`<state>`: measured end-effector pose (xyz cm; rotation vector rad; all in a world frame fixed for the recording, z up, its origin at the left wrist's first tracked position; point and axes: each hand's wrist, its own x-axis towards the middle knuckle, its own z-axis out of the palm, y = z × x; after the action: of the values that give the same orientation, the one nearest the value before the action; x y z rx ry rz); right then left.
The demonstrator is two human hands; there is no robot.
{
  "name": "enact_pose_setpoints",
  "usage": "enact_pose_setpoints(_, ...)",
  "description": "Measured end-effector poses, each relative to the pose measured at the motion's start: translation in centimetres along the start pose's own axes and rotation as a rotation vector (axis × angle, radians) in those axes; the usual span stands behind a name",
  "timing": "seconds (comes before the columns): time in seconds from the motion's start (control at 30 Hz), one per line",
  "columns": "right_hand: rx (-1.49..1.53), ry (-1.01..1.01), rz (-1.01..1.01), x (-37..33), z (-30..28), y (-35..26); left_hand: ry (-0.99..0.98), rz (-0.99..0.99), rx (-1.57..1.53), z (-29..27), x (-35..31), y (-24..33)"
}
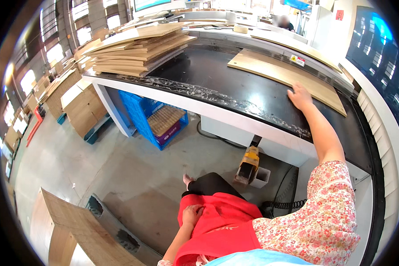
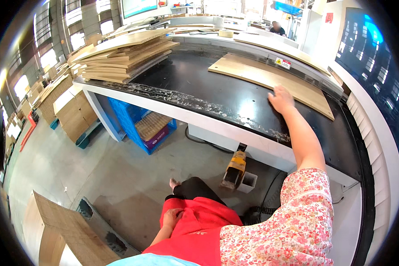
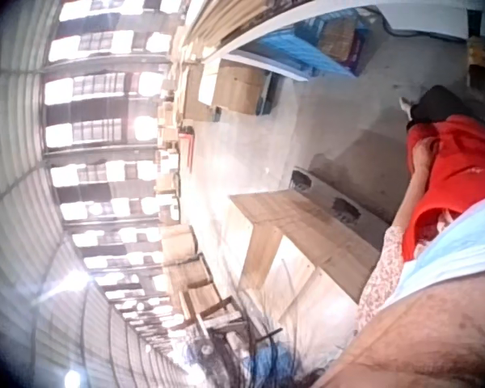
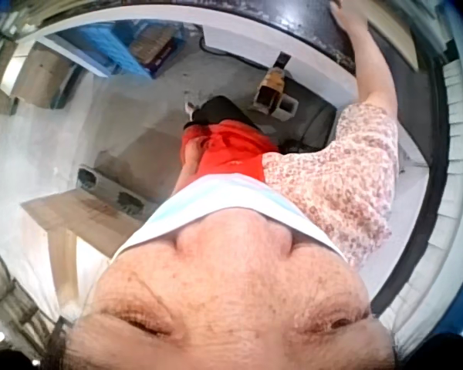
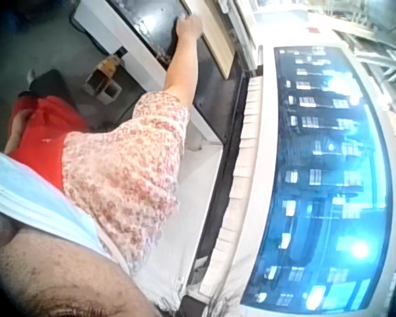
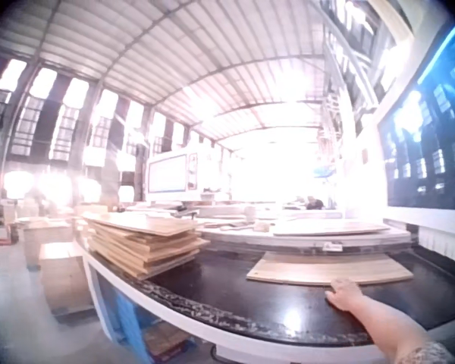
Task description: The person edges wooden panels by feeding them one by one into an edge banding machine and stacking the finished panels on a pallet.
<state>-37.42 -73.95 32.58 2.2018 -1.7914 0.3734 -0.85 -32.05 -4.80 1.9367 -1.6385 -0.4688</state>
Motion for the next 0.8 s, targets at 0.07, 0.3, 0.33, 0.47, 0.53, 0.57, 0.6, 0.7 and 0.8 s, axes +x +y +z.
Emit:
enact_pose_setpoints(0.07, -0.024, 0.019, 0.096, 0.3, 0.9, 2.6, 0.015, -0.018, -0.035, -0.1, 0.1, 0.8)
enact_pose_setpoints(0.3, -0.054, -0.13, 0.0, 1.1, 0.3, 4.4, 0.037, -0.197, -0.305, -2.3, 1.9, 3.8)
enact_pose_setpoints(0.33, -0.052, -0.13, 0.004, 0.5, -0.1, 4.2, 0.055, -0.205, -0.339, -3.1, 3.0, 4.6)
enact_pose_setpoints(0.47, 0.109, 0.007, -0.419, -3.7, -0.9, 4.2, 0.086, -0.123, -0.4, -6.5, 7.6, 10.7)
enact_pose_setpoints(0.53, 0.191, 0.006, -0.562, -6.9, -3.1, 1.8, 0.057, -0.005, -0.393, -8.4, 9.8, 14.0)
enact_pose_setpoints(0.57, 0.221, -0.004, -0.586, -8.5, -4.1, 0.8, 0.019, 0.014, -0.424, -9.4, 10.7, 16.2)
enact_pose_setpoints(0.6, 0.256, -0.014, -0.616, -10.0, -5.0, -0.4, -0.015, 0.028, -0.452, -10.2, 11.5, 18.2)
enact_pose_setpoints(0.7, 0.311, -0.016, -0.735, -14.3, -7.3, -3.4, -0.109, 0.138, -0.741, -11.4, 13.7, 21.5)
enact_pose_setpoints(0.8, 0.3, -0.039, -0.787, -17.7, -9.0, -4.2, -0.254, 0.155, -1.061, -12.4, 16.2, 25.4)
